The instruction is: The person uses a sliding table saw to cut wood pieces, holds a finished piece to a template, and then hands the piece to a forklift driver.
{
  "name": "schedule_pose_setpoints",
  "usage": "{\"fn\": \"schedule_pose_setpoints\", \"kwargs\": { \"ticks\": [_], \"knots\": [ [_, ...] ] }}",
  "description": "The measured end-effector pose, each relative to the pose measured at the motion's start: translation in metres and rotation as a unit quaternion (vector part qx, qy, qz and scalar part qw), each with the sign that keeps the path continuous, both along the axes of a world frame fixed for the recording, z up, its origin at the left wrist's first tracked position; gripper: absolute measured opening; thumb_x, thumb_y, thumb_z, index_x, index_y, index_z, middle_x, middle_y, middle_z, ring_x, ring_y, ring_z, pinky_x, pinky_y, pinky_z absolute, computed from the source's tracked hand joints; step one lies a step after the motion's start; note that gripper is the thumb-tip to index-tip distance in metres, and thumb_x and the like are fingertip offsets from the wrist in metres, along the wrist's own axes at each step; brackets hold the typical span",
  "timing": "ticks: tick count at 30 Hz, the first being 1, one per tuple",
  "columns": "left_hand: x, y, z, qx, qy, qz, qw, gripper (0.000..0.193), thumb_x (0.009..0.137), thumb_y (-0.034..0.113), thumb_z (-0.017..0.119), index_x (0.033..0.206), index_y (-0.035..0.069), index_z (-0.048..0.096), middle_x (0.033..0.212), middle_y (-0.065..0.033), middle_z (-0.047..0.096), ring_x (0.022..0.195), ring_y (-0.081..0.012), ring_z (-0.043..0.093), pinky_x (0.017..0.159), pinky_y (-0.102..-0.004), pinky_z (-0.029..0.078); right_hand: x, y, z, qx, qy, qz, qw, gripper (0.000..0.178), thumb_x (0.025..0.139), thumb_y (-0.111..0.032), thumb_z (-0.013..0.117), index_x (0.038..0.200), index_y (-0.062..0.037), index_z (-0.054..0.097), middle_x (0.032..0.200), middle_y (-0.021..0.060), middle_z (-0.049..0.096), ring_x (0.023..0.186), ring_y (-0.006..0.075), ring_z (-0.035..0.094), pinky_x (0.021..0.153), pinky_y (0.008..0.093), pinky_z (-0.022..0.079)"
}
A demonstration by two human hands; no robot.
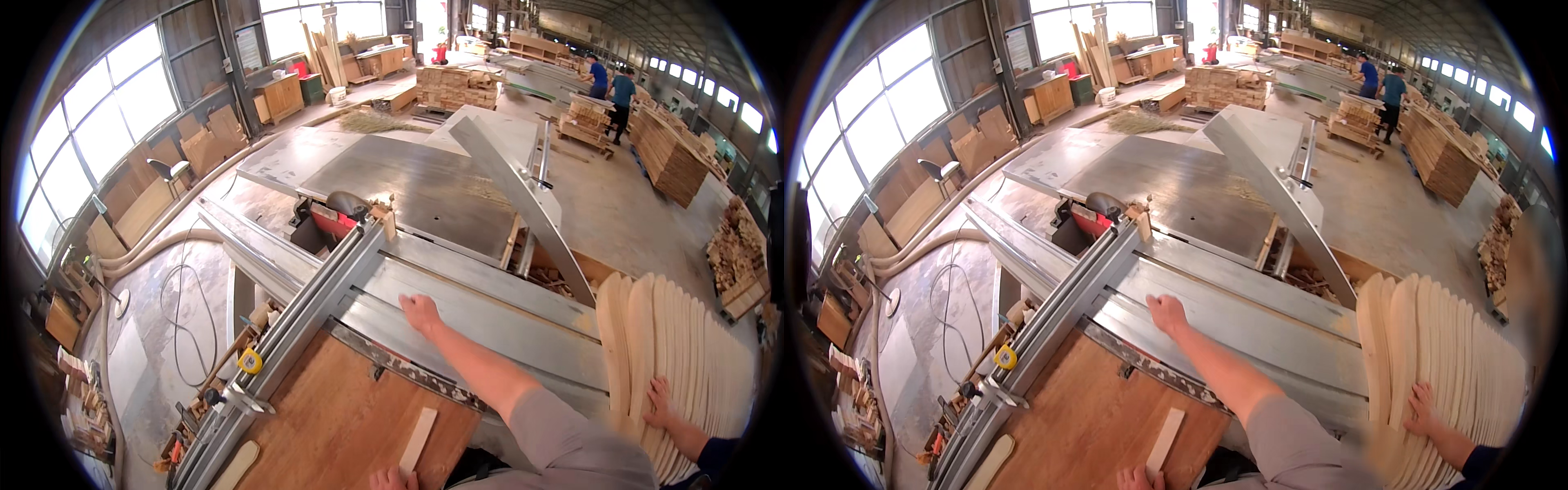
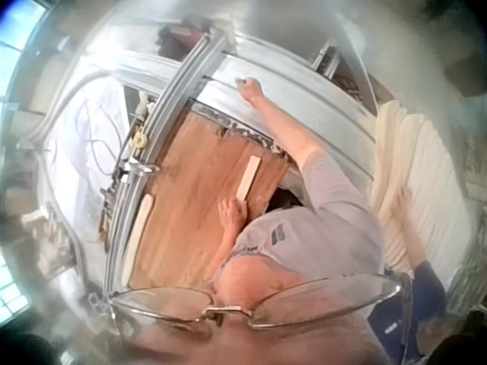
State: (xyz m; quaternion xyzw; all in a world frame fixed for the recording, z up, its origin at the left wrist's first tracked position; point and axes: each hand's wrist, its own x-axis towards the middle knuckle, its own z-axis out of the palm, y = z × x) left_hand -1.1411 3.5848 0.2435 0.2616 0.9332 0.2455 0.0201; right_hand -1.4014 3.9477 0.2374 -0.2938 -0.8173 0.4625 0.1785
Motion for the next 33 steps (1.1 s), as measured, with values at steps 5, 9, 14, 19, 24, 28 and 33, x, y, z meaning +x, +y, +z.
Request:
{"fn": "schedule_pose_setpoints", "kwargs": {
  "ticks": [5, 9, 14, 19, 24, 28, 33],
  "knots": [
    [0.002, 0.003, -0.014, -0.014, 0.015, 0.021, 1.000, 0.029, 0.084, 0.027, 0.071, 0.101, 0.005, 0.064, 0.089, -0.0194, 0.059, 0.085, -0.0410, 0.056, 0.079, -0.0508, 0.047, -0.129, 0.080, -0.021, 0.008, 0.010, -0.055, 0.998, 0.055, 0.094, -0.046, 0.054, 0.081, 0.0053, 0.069, 0.083, 0.0298, 0.067, 0.081, 0.0425, 0.065, 0.076, 0.0483, 0.049],
    [0.006, 0.002, -0.027, -0.028, 0.006, 0.042, 0.999, 0.033, 0.081, 0.029, 0.074, 0.103, 0.007, 0.065, 0.089, -0.0173, 0.059, 0.083, -0.0393, 0.057, 0.078, -0.0494, 0.048, -0.194, 0.108, -0.011, 0.022, -0.029, -0.051, 0.998, 0.060, 0.098, -0.047, 0.048, 0.095, 0.0078, 0.072, 0.098, 0.0338, 0.067, 0.100, 0.0485, 0.064, 0.087, 0.0508, 0.049],
    [0.012, -0.002, -0.040, -0.036, -0.004, 0.046, 0.998, 0.038, 0.079, 0.031, 0.076, 0.107, 0.007, 0.066, 0.094, -0.0172, 0.062, 0.088, -0.0392, 0.058, 0.082, -0.0498, 0.048, -0.233, 0.118, 0.007, 0.081, -0.079, -0.054, 0.992, 0.070, 0.100, -0.053, 0.042, 0.098, 0.0110, 0.070, 0.101, 0.0344, 0.067, 0.102, 0.0458, 0.066, 0.092, 0.0481, 0.051],
    [0.021, -0.006, -0.049, -0.049, -0.012, 0.050, 0.997, 0.041, 0.080, 0.032, 0.076, 0.110, 0.007, 0.065, 0.100, -0.0176, 0.063, 0.092, -0.0399, 0.058, 0.086, -0.0514, 0.048, -0.248, 0.128, 0.009, 0.108, -0.119, -0.039, 0.986, 0.067, 0.101, -0.050, 0.039, 0.098, 0.0093, 0.071, 0.103, 0.0327, 0.068, 0.103, 0.0453, 0.065, 0.092, 0.0473, 0.052],
    [0.020, -0.011, -0.047, -0.072, -0.046, 0.054, 0.995, 0.042, 0.081, 0.032, 0.076, 0.112, 0.008, 0.065, 0.103, -0.0192, 0.062, 0.095, -0.0413, 0.058, 0.088, -0.0519, 0.048, -0.251, 0.159, 0.001, 0.180, -0.151, 0.040, 0.971, 0.054, 0.098, -0.038, 0.038, 0.105, 0.0055, 0.070, 0.115, 0.0297, 0.066, 0.110, 0.0435, 0.063, 0.098, 0.0474, 0.049],
    [0.030, -0.014, -0.059, -0.096, -0.087, 0.069, 0.989, 0.041, 0.081, 0.032, 0.075, 0.113, 0.007, 0.064, 0.103, -0.0197, 0.062, 0.096, -0.0411, 0.058, 0.087, -0.0512, 0.048, -0.249, 0.134, 0.021, 0.142, -0.153, 0.037, 0.977, 0.051, 0.099, -0.032, 0.035, 0.109, 0.0044, 0.069, 0.121, 0.0302, 0.063, 0.114, 0.0429, 0.060, 0.100, 0.0479, 0.047],
    [0.033, -0.016, -0.072, -0.058, -0.037, 0.065, 0.996, 0.042, 0.081, 0.030, 0.075, 0.114, 0.007, 0.064, 0.102, -0.0195, 0.062, 0.094, -0.0406, 0.058, 0.085, -0.0505, 0.048, -0.245, 0.135, 0.026, 0.189, -0.138, 0.065, 0.970, 0.054, 0.097, -0.041, 0.048, 0.109, 0.0071, 0.068, 0.117, 0.0293, 0.066, 0.112, 0.0426, 0.062, 0.097, 0.0457, 0.049]
  ]
}}
